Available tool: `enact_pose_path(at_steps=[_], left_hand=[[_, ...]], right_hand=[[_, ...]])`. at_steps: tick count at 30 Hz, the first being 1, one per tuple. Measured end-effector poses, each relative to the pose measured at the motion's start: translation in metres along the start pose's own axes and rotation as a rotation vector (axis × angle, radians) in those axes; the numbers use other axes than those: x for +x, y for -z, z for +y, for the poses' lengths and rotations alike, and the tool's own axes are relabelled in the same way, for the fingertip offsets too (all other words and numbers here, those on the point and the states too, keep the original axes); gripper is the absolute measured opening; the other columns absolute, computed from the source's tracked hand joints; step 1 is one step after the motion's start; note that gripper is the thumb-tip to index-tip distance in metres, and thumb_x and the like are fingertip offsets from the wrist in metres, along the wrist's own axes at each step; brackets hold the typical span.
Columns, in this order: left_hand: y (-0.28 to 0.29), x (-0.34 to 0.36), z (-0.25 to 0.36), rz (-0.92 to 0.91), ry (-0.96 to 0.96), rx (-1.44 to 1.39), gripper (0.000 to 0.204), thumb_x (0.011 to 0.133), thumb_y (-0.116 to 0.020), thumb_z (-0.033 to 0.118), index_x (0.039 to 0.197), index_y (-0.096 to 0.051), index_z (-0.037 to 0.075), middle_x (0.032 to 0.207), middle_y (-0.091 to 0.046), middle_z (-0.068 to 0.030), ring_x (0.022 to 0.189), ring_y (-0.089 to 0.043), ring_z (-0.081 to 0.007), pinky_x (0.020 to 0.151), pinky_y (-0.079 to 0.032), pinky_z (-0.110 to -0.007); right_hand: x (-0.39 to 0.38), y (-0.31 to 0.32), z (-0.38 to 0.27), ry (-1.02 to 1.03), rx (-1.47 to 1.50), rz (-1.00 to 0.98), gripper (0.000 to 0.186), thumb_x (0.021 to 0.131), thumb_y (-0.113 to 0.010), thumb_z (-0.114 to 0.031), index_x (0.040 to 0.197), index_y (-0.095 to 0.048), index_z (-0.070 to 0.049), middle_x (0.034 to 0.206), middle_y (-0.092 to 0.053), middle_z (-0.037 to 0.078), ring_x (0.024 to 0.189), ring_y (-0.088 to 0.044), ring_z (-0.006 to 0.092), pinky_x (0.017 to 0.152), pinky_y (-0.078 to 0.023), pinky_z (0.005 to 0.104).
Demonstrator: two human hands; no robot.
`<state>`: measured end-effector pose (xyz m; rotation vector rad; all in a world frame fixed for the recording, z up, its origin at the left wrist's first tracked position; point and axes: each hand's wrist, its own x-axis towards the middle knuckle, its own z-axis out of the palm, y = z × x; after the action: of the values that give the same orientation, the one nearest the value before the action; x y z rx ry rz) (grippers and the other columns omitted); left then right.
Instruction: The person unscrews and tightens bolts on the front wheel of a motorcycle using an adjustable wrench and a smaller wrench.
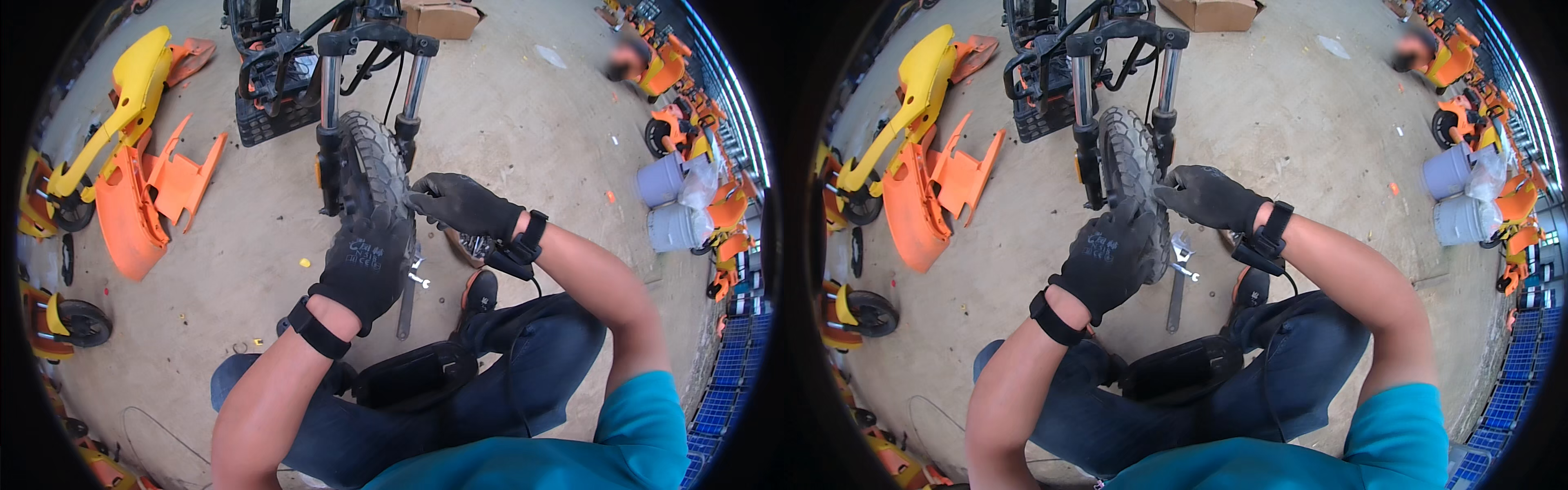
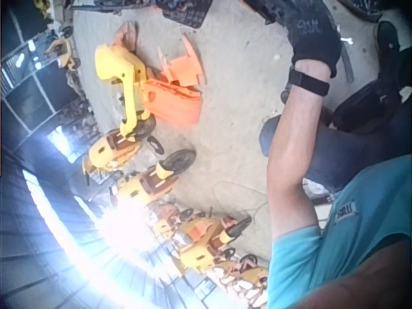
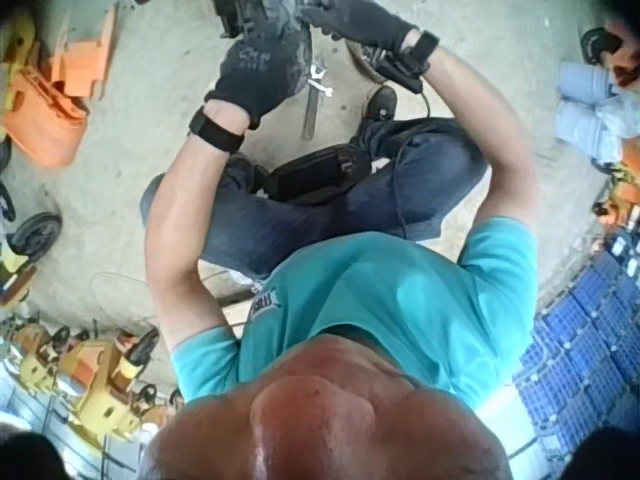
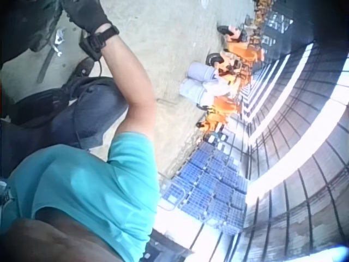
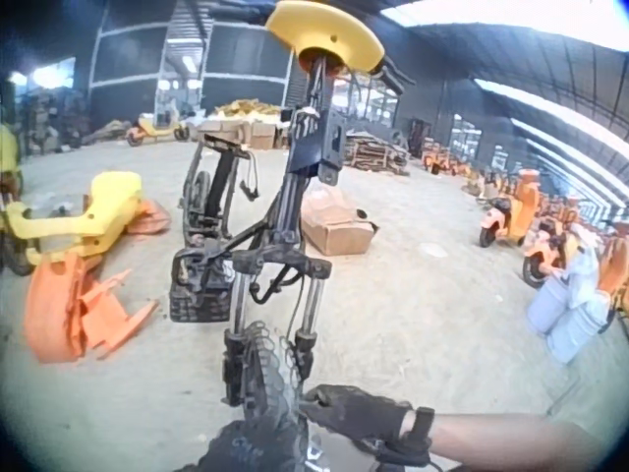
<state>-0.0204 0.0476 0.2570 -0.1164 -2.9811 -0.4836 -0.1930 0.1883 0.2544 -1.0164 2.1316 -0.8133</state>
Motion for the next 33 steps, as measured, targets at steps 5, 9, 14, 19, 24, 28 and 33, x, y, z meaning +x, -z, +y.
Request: enact_pose_path(at_steps=[5,9,14,19,24,28,33], left_hand=[[0.014,0.009,0.003,-0.097,0.062,-0.075,0.049,0.077,-0.068,0.020,0.121,-0.053,0.003,0.124,-0.052,-0.0195,0.106,-0.056,-0.0363,0.089,-0.047,-0.043],[0.006,0.005,-0.010,0.052,0.009,-0.150,0.043,0.079,-0.068,0.017,0.117,-0.055,0.002,0.116,-0.057,-0.0193,0.102,-0.058,-0.0372,0.085,-0.048,-0.042],[0.011,0.019,-0.012,0.104,0.135,-0.193,0.040,0.083,-0.067,0.016,0.118,-0.055,0.002,0.110,-0.060,-0.0191,0.099,-0.060,-0.0340,0.083,-0.049,-0.040],[0.003,0.027,-0.029,-0.100,0.308,-0.268,0.047,0.085,-0.066,0.023,0.122,-0.050,0.000,0.104,-0.064,-0.0173,0.090,-0.065,-0.0305,0.073,-0.052,-0.036],[-0.005,0.034,-0.030,-0.172,0.358,-0.334,0.049,0.085,-0.065,0.027,0.123,-0.048,0.002,0.101,-0.065,-0.0175,0.077,-0.067,-0.0278,0.069,-0.052,-0.035],[-0.009,0.038,-0.031,-0.192,0.360,-0.434,0.053,0.082,-0.066,0.029,0.123,-0.048,-0.001,0.095,-0.064,-0.0227,0.080,-0.063,-0.0355,0.069,-0.049,-0.043],[-0.013,0.036,-0.032,-0.227,0.389,-0.439,0.049,0.083,-0.064,0.026,0.119,-0.049,-0.004,0.088,-0.064,-0.0228,0.079,-0.062,-0.0376,0.069,-0.049,-0.044]], right_hand=[[-0.008,-0.015,0.010,0.032,-0.023,0.043,0.057,0.088,-0.058,-0.045,0.109,-0.057,0.008,0.099,-0.062,0.027,0.098,-0.061,0.0365,0.085,-0.047,0.0398],[-0.001,-0.026,0.017,0.053,0.037,0.022,0.059,0.086,-0.059,-0.044,0.111,-0.054,0.009,0.099,-0.062,0.029,0.096,-0.061,0.0363,0.082,-0.047,0.0396],[-0.005,-0.033,0.028,0.047,0.034,0.029,0.061,0.086,-0.058,-0.047,0.115,-0.049,0.007,0.102,-0.061,0.028,0.096,-0.061,0.0375,0.082,-0.047,0.0412],[-0.010,-0.034,0.027,0.024,0.079,-0.023,0.064,0.084,-0.061,-0.046,0.118,-0.046,0.007,0.103,-0.061,0.030,0.099,-0.060,0.0387,0.083,-0.047,0.0414],[-0.015,-0.045,0.032,0.076,0.116,0.057,0.061,0.082,-0.065,-0.043,0.111,-0.049,0.009,0.098,-0.062,0.029,0.094,-0.062,0.0387,0.079,-0.048,0.0419],[-0.010,-0.041,0.030,0.000,0.080,-0.045,0.067,0.082,-0.065,-0.045,0.118,-0.045,0.008,0.105,-0.059,0.028,0.100,-0.059,0.0378,0.083,-0.047,0.0413],[-0.011,-0.036,0.024,-0.074,0.128,-0.143,0.077,0.082,-0.064,-0.047,0.132,-0.037,0.006,0.121,-0.055,0.026,0.114,-0.055,0.0358,0.093,-0.044,0.0393]])
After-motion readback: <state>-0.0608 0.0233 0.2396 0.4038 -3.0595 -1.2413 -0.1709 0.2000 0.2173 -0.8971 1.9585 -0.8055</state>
